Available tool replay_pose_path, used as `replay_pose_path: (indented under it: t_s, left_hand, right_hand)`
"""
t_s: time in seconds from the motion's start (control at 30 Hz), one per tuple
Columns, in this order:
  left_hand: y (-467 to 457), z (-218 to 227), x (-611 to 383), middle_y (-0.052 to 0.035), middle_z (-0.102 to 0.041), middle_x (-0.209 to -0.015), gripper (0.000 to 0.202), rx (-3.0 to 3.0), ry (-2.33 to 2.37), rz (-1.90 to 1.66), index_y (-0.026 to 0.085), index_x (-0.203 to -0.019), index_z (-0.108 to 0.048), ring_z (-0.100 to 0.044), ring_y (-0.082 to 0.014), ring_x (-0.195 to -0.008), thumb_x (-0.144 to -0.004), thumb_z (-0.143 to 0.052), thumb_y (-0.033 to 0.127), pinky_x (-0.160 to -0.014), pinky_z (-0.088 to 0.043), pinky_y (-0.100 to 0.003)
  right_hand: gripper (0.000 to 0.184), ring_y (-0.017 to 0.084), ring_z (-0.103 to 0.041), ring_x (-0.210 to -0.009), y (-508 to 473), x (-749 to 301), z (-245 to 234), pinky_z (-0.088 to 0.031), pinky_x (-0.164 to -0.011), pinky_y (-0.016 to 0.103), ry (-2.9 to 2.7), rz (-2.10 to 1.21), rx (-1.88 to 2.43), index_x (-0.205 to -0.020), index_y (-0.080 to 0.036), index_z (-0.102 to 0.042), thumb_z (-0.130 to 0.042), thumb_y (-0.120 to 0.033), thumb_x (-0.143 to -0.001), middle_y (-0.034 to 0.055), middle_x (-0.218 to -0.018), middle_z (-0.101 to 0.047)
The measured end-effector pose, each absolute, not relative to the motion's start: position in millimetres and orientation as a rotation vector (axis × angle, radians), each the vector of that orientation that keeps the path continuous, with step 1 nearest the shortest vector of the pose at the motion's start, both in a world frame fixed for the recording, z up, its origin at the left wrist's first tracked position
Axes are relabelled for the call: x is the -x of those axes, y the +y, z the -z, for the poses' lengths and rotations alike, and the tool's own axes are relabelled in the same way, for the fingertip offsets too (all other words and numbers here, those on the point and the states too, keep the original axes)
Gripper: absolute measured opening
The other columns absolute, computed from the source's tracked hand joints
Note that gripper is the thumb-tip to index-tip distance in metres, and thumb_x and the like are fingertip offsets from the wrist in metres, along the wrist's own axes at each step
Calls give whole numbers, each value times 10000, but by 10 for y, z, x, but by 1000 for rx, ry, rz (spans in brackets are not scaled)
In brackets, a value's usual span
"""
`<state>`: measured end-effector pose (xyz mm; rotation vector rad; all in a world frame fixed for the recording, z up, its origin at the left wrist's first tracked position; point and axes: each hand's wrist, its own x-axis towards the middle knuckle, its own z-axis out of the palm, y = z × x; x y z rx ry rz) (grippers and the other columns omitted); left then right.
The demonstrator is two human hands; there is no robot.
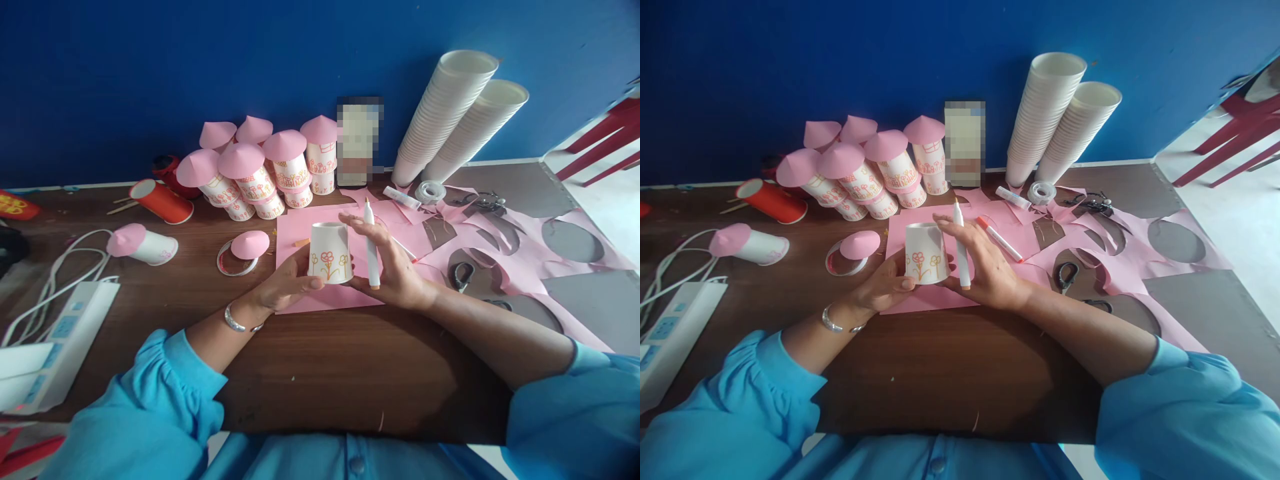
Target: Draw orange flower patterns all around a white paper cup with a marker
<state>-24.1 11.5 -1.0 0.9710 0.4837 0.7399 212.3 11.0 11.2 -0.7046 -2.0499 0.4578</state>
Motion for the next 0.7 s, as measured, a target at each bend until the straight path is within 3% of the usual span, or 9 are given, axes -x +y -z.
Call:
replay_pose_path:
  t_s: [0.17,0.33,0.53,0.7]
  left_hand:
    - [109,-65,268,-205,-706,-1385,566,-930,415,-650,189,-1304,-687,-623,-419,-1367,-800,-839,397,-1180,-427,-607]
    - [102,-57,253,-179,-672,-1439,581,-992,472,-686,214,-1343,-662,-591,-398,-1399,-816,-825,397,-1172,-441,-569]
    - [116,48,252,-153,-745,-1284,693,-1054,561,-726,221,-1366,-624,-685,-356,-1249,-750,-902,374,-1042,-526,-487]
    - [113,10,244,-152,-751,-1284,601,-1034,539,-727,216,-1343,-643,-668,-364,-1290,-799,-857,355,-1101,-499,-523]
  right_hand:
    - [892,353,-552,-1436,123,-2142,-107,-564,-1100,562,-2006,-588,711,-1603,-304,-302,-818,-385,-880,155,-1553,-551]
    - [863,357,-599,-1359,114,-2122,-111,-564,-1065,570,-2005,-514,733,-1585,-296,-334,-821,-410,-881,157,-1503,-595]
    - [822,359,-627,-1312,110,-2105,-94,-530,-1087,597,-2026,-389,731,-1570,-300,-347,-807,-403,-896,150,-1471,-624]
    - [836,357,-622,-1341,111,-2120,-98,-537,-1090,590,-2045,-425,722,-1584,-320,-300,-789,-409,-911,146,-1502,-602]
